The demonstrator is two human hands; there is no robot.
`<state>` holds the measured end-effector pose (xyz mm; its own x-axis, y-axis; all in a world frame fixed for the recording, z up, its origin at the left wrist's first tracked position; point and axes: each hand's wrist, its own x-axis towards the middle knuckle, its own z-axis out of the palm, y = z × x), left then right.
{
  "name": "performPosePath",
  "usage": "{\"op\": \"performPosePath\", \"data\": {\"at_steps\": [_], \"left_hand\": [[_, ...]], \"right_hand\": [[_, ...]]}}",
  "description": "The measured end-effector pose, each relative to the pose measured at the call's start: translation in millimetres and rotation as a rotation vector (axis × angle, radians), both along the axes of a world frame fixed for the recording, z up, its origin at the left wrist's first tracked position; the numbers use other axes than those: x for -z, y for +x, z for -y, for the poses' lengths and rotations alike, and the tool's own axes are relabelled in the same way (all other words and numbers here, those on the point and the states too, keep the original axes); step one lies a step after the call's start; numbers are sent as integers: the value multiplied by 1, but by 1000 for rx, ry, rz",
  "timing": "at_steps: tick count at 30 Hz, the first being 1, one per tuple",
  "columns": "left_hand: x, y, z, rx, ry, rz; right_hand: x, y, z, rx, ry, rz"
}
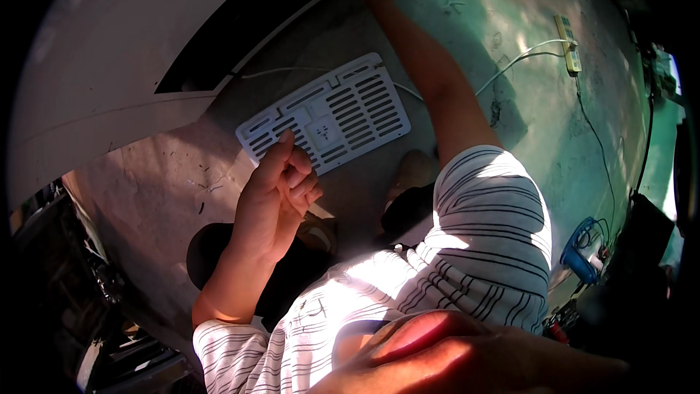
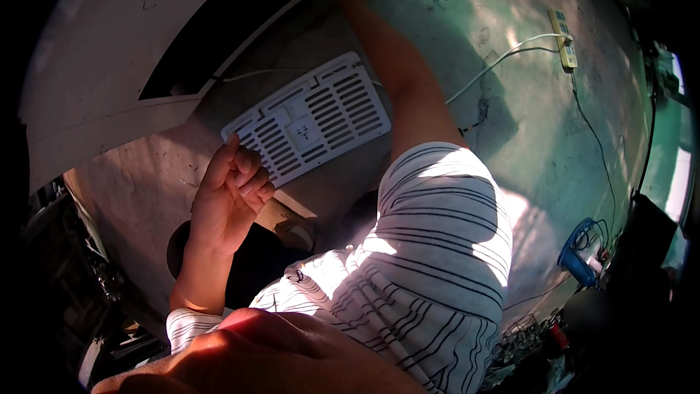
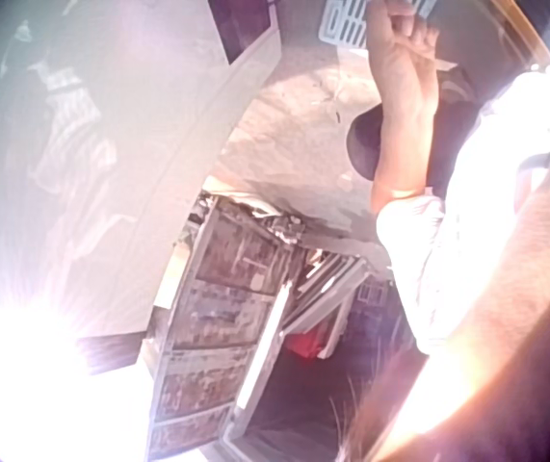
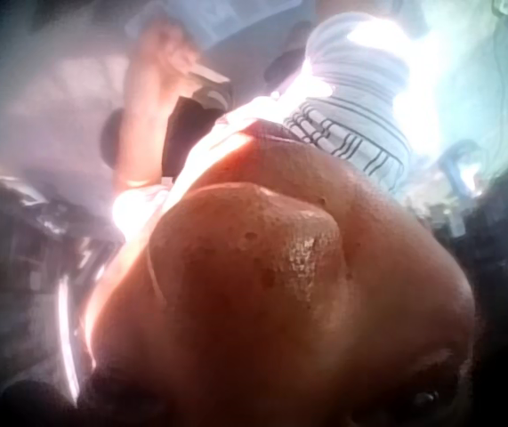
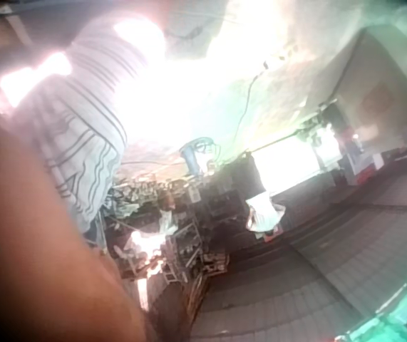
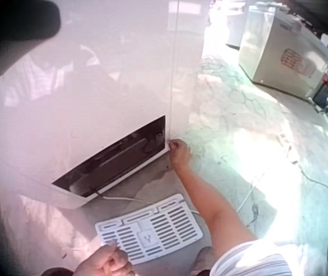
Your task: The person removes a white plastic vent cover from the base of a chest freezer using a power drill, sets it on the ground, adjusts internal wires and a component inside the opening by hand, and then aligns and screws the vent cover back into place.
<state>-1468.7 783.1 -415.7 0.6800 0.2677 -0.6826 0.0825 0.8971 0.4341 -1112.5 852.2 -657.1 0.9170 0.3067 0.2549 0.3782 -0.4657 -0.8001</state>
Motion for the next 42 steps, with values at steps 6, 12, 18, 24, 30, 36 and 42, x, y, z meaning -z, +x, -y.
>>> {"op": "performPosePath", "data": {"at_steps": [6, 12, 18, 24, 30, 36, 42], "left_hand": [[-2, -1, -1, -6, -18, -11], [-2, 2, -1, -2, -14, -17], [2, 6, 0, 8, -13, -9], [3, 6, -1, 9, -32, -3], [5, 8, 0, 7, -25, -24], [4, 9, -1, 4, -34, -29], [4, 8, -2, 7, -39, -28]], "right_hand": [[-10, -7, -2, 58, -164, 246], [9, 12, -5, -54, 8, 43], [124, 61, -17, -188, -678, 512], [164, 60, 18, -392, -339, 167], [90, 31, 8, -204, -45, -8], [40, 3, -1, -16, -186, -140], [48, 5, -9, 101, -233, -93]]}}
